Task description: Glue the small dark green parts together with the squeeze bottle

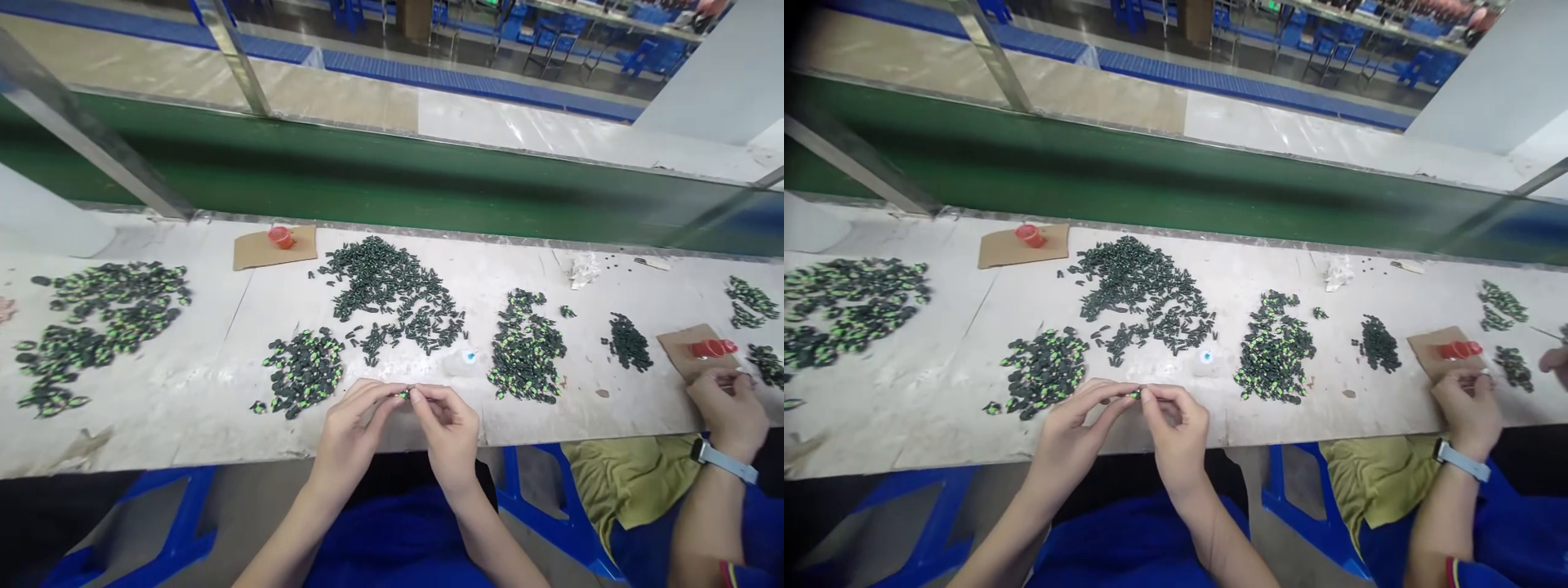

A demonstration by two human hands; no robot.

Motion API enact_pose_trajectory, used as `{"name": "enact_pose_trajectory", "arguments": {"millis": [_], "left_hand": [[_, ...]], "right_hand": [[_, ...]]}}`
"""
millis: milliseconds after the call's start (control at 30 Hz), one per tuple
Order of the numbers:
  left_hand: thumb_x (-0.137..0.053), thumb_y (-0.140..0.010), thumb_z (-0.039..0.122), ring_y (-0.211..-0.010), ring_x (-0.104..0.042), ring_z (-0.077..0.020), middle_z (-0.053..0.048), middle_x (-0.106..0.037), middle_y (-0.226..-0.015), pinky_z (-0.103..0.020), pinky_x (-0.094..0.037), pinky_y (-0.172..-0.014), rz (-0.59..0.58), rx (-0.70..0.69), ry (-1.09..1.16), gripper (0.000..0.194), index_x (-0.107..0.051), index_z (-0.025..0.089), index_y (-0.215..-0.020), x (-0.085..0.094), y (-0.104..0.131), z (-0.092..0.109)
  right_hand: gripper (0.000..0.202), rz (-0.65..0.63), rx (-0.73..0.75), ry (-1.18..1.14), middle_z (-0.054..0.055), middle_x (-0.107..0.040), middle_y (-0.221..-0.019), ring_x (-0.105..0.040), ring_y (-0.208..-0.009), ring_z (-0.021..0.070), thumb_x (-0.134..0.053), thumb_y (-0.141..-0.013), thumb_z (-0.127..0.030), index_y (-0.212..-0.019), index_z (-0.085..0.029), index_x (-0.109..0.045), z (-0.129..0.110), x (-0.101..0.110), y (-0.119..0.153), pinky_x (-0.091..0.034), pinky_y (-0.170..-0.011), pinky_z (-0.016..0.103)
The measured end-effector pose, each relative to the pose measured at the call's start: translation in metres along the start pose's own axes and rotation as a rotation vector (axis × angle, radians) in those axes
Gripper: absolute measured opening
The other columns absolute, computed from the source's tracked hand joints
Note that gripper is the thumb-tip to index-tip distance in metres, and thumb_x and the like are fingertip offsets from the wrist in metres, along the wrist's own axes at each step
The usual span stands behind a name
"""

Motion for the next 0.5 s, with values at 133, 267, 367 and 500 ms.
{"name": "enact_pose_trajectory", "arguments": {"millis": [133, 267, 367, 500], "left_hand": [[-0.064, -0.083, 0.026, -0.078, -0.067, -0.0178, -0.005, -0.073, -0.083, -0.027, -0.056, -0.073, -0.039, 0.141, 0.095, 0.012, -0.074, 0.021, -0.088, 0.003, 0.001, 0.003], [-0.067, -0.079, 0.028, -0.076, -0.068, -0.0183, -0.005, -0.074, -0.082, -0.027, -0.056, -0.071, -0.036, 0.23, 0.155, 0.013, -0.075, 0.019, -0.085, 0.004, 0.002, 0.009], [-0.067, -0.078, 0.027, -0.075, -0.068, -0.018, -0.005, -0.074, -0.081, -0.026, -0.055, -0.07, -0.021, 0.242, 0.164, 0.012, -0.075, 0.019, -0.083, 0.003, 0.002, 0.013], [-0.066, -0.077, 0.025, -0.073, -0.067, -0.0168, -0.004, -0.073, -0.078, -0.025, -0.054, -0.069, 0.012, 0.238, 0.135, 0.011, -0.075, 0.019, -0.082, 0.0, 0.004, 0.017]], "right_hand": [[0.008, -0.019, 0.162, 0.003, 0.005, -0.074, -0.078, -0.07, -0.075, 0.018, -0.068, -0.08, -0.027, -0.079, -0.019, -0.071, 0.001, 0.0, 0.0, -0.059, -0.07, 0.031], [0.004, -0.018, 0.29, -0.001, 0.004, -0.07, -0.074, -0.067, -0.071, 0.0165, -0.067, -0.081, -0.021, -0.077, -0.02, -0.069, 0.001, 0.001, 0.0, -0.057, -0.065, 0.03], [0.004, -0.031, 0.327, 0.012, 0.003, -0.068, -0.073, -0.066, -0.07, 0.016, -0.065, -0.083, -0.019, -0.079, -0.02, -0.068, 0.002, 0.001, 0.0, -0.056, -0.063, 0.03], [0.006, -0.046, 0.388, 0.047, 0.004, -0.068, -0.075, -0.066, -0.07, 0.016, -0.064, -0.083, -0.016, -0.08, -0.02, -0.067, 0.002, 0.002, 0.001, -0.057, -0.063, 0.03]]}}
Point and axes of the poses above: each hand's wrist, its own y-axis away from the middle knuckle, its own x-axis out of the back of the hand, z = x × y, the point moved 1 cm from there along -y, towards the middle knuckle
